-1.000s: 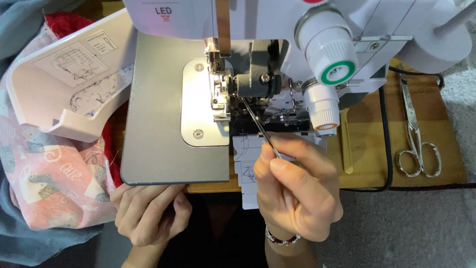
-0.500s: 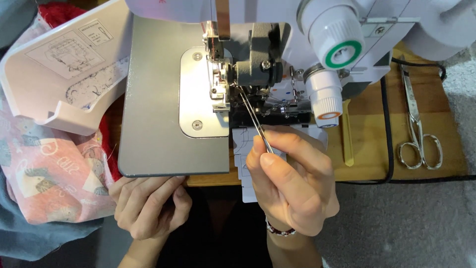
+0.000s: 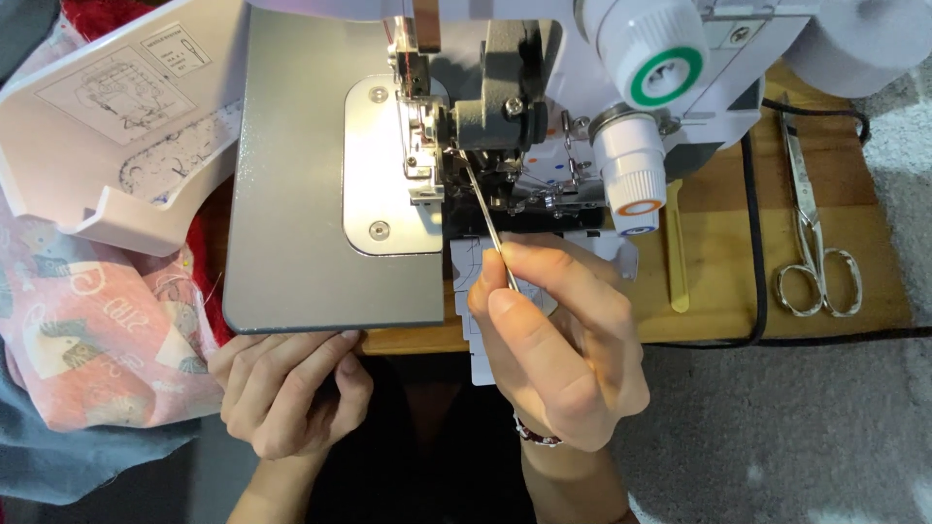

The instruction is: Threading an overlocker sewing machine with tweezers and then sewing two pieces of fabric together to join them.

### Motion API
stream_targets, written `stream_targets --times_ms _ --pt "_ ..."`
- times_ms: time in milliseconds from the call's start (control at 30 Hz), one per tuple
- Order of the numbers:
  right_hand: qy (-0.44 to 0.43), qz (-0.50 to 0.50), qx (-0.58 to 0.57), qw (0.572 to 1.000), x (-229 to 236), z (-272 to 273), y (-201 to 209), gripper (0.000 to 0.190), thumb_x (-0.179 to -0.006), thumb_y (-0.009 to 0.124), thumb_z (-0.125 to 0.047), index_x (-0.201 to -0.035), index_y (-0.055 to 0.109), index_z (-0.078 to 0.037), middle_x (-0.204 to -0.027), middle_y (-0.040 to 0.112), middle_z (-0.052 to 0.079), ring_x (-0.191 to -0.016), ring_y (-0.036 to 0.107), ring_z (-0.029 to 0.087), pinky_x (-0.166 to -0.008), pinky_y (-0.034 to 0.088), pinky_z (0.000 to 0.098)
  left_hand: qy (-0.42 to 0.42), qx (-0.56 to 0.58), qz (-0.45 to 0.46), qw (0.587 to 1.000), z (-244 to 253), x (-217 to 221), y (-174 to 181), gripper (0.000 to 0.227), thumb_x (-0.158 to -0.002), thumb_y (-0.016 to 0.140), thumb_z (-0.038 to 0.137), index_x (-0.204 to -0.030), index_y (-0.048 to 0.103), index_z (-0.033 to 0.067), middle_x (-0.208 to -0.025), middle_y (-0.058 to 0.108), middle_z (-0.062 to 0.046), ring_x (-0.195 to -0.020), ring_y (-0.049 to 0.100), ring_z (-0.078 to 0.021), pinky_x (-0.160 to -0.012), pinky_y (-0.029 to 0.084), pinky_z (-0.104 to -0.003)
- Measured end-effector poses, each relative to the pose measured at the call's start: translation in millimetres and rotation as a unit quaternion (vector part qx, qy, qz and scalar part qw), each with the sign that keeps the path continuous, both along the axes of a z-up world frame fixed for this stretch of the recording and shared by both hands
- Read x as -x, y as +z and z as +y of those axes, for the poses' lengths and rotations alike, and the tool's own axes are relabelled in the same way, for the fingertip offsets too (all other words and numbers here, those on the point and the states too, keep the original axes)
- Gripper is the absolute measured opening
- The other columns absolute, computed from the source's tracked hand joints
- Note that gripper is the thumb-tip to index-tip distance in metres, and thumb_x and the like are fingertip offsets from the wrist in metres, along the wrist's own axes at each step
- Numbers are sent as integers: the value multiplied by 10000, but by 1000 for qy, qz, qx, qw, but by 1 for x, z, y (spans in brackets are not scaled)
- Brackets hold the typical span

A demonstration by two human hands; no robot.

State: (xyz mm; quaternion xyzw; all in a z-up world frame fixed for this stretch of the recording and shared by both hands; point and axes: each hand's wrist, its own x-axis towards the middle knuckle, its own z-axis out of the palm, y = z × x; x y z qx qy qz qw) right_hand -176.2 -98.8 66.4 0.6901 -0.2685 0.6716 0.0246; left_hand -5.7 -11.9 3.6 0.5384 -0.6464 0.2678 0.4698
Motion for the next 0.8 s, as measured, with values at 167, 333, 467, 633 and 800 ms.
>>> stream_targets --times_ms 167,333,467,633,800 --pt "14 3 27 1000 3 -3 -3 312 -919 777 137 -1084 583 -43 -1047 640 278 -779 753 365 -725 697 422 -15 24 -1 1000 -3 2 3 149 -940 635 86 -863 754 42 -797 735 -69 -666 626 -184 -690 453 -333" --pt "19 5 19 1000 5 -1 -2 281 -943 761 110 -1087 584 -54 -1046 644 265 -797 740 365 -729 676 428 -6 12 -1 1000 2 3 5 139 -944 640 89 -880 759 56 -833 751 -61 -697 649 -186 -770 448 -344" --pt "19 -7 22 1000 5 -4 -2 229 -943 747 101 -1052 594 -29 -990 654 277 -775 740 348 -683 655 390 5 5 -1 1000 4 2 0 131 -942 644 101 -903 767 81 -856 761 -49 -715 661 -181 -874 432 -348" --pt "43 -25 40 998 8 -12 -8 222 -942 741 83 -1052 582 -28 -1004 630 281 -740 717 347 -665 650 393 3 18 0 1000 2 4 2 144 -947 635 103 -887 763 78 -841 759 -49 -707 663 -177 -869 433 -342" --pt "68 -37 17 997 10 -14 -9 251 -950 741 82 -1077 573 -55 -1043 617 259 -783 712 357 -715 666 389 7 15 -1 1000 0 5 3 163 -951 632 112 -873 769 72 -838 755 -53 -695 643 -186 -826 439 -352"
